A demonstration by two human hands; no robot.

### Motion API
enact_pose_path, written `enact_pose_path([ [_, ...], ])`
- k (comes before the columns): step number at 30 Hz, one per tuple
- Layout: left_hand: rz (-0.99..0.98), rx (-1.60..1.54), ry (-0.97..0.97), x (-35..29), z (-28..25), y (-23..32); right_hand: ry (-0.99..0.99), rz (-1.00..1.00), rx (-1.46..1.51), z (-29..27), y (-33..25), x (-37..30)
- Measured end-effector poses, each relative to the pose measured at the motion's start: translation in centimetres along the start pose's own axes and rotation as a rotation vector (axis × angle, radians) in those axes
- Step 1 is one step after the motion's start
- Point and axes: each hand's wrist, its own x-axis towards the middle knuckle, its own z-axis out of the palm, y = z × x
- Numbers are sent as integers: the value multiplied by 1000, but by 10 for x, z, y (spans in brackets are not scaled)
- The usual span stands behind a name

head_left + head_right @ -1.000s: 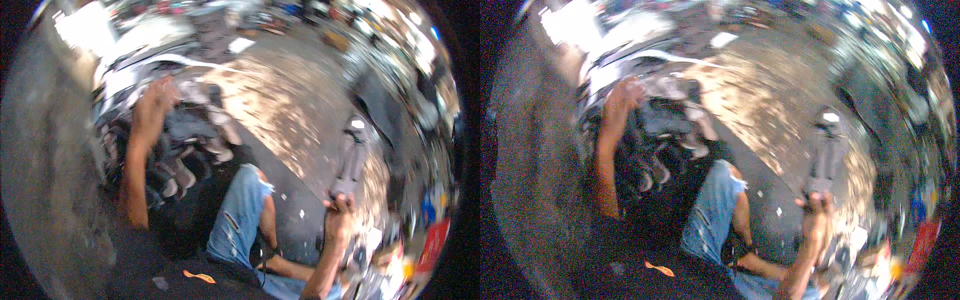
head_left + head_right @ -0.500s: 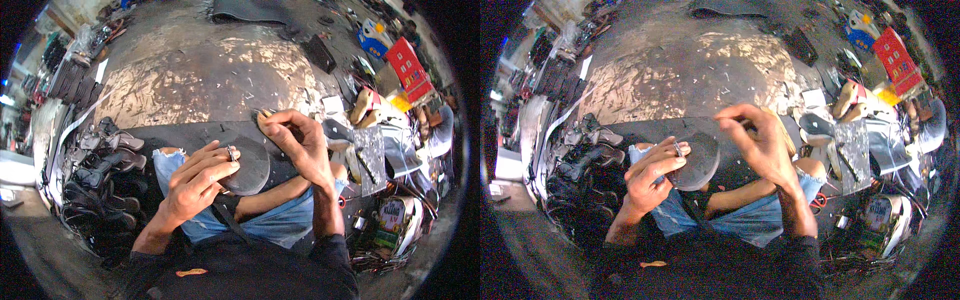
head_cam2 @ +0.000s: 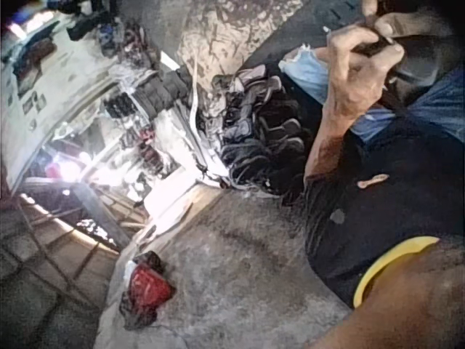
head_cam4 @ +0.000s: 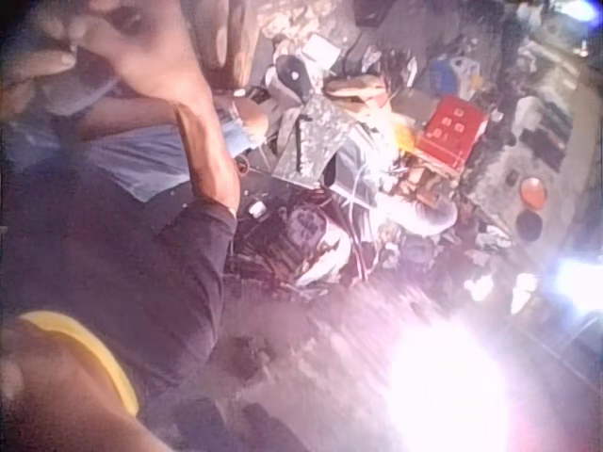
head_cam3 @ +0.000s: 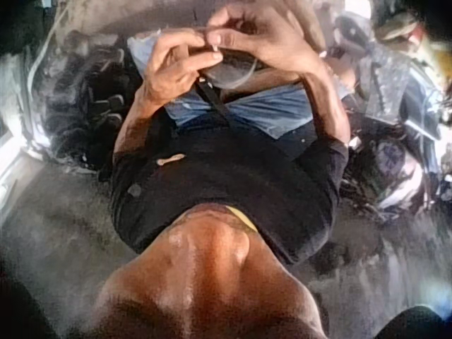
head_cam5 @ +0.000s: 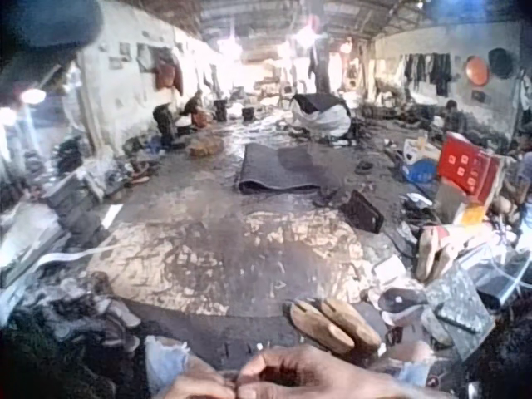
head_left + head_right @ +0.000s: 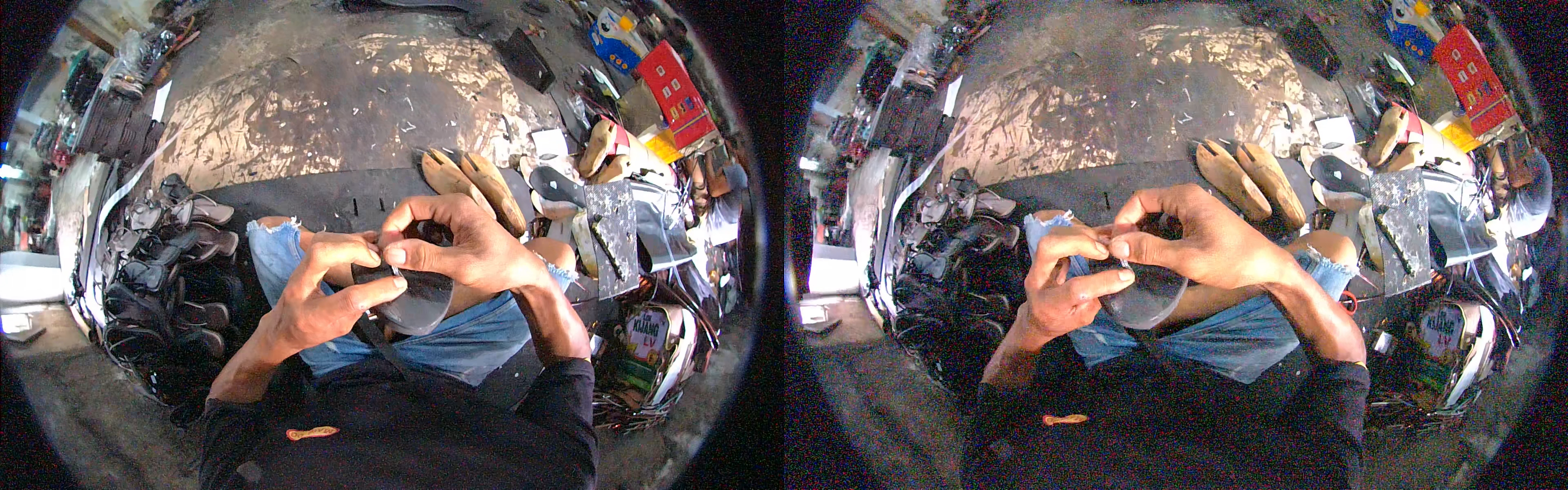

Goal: The person sits on the floor and repeatedly places flip-flop straps onto wooden shoe lasts, then removes them and repeats the process with different sandals. The person handles multiple sandals and lasts, occasionally picking up a small container of yellow liquid near the end.

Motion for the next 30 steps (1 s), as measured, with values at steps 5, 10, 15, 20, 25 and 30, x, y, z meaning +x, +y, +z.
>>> enact_pose_path([
  [5, 82, 25, -21, -12, 1, -12, 115, 89, -100, 6, 11, -1],
  [10, 93, 87, -118, -11, 10, -20, 188, 110, -256, -5, 51, 0],
  [15, 31, -107, -96, -22, 29, -29, 166, 444, 318, -2, 104, -19],
  [20, -304, -358, -87, -31, 45, -42, 456, 495, 679, 29, 129, -30],
  [25, -810, -357, 201, -16, 28, -123, 759, 121, -726, -146, 146, -50],
  [30, -920, -518, 257, -11, 24, -164, 219, 432, -1534, -189, 196, -79],
])
